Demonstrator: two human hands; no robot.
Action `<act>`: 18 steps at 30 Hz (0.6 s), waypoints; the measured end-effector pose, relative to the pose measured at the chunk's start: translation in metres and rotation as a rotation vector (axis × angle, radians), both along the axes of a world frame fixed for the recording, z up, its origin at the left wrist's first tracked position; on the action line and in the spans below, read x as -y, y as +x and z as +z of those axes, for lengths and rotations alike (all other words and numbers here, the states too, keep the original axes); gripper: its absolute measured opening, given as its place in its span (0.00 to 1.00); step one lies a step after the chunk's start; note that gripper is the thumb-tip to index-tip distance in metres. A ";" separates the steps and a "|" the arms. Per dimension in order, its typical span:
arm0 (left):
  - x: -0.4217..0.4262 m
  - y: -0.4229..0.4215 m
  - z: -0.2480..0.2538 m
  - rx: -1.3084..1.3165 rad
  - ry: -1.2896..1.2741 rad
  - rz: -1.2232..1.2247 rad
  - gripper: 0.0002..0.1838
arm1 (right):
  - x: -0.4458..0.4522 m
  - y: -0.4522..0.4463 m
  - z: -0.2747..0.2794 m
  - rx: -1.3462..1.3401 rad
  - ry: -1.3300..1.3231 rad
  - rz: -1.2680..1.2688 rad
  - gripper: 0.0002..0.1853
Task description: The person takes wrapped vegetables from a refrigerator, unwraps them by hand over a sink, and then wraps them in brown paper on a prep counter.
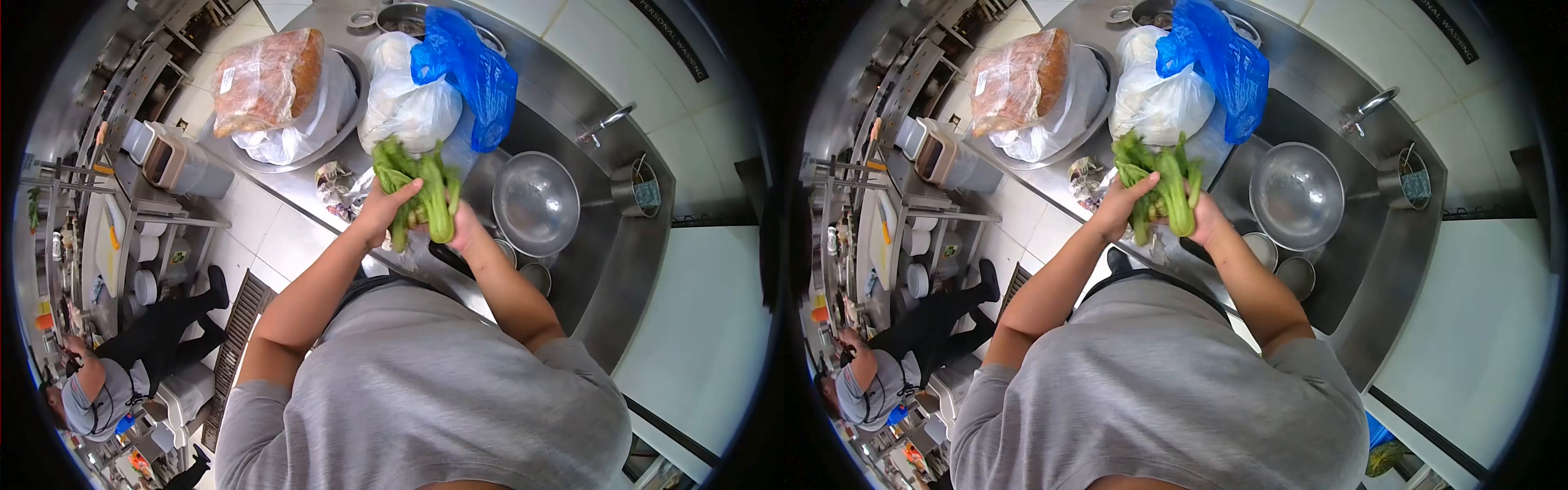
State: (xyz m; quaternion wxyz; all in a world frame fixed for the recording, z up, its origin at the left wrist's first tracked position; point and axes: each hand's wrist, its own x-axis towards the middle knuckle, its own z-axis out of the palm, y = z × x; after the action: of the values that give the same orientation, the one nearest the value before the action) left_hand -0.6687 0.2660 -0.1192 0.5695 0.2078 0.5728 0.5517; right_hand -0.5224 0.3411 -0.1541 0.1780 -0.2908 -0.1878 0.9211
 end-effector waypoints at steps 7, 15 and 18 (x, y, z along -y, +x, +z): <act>0.010 -0.022 -0.045 0.561 -0.005 -0.040 0.33 | 0.006 -0.024 0.022 0.322 0.182 0.048 0.27; 0.020 -0.049 -0.059 0.659 0.098 -0.088 0.33 | 0.018 -0.029 0.051 0.269 0.586 0.253 0.24; 0.021 -0.060 -0.058 0.927 0.157 0.017 0.38 | 0.004 -0.032 0.049 0.268 0.640 0.197 0.24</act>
State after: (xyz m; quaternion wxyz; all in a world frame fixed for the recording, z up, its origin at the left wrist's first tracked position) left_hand -0.7283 0.2445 -0.1769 0.7433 -0.0227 0.2165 0.6325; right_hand -0.5545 0.3367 -0.1054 0.1443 -0.3192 -0.5154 0.7821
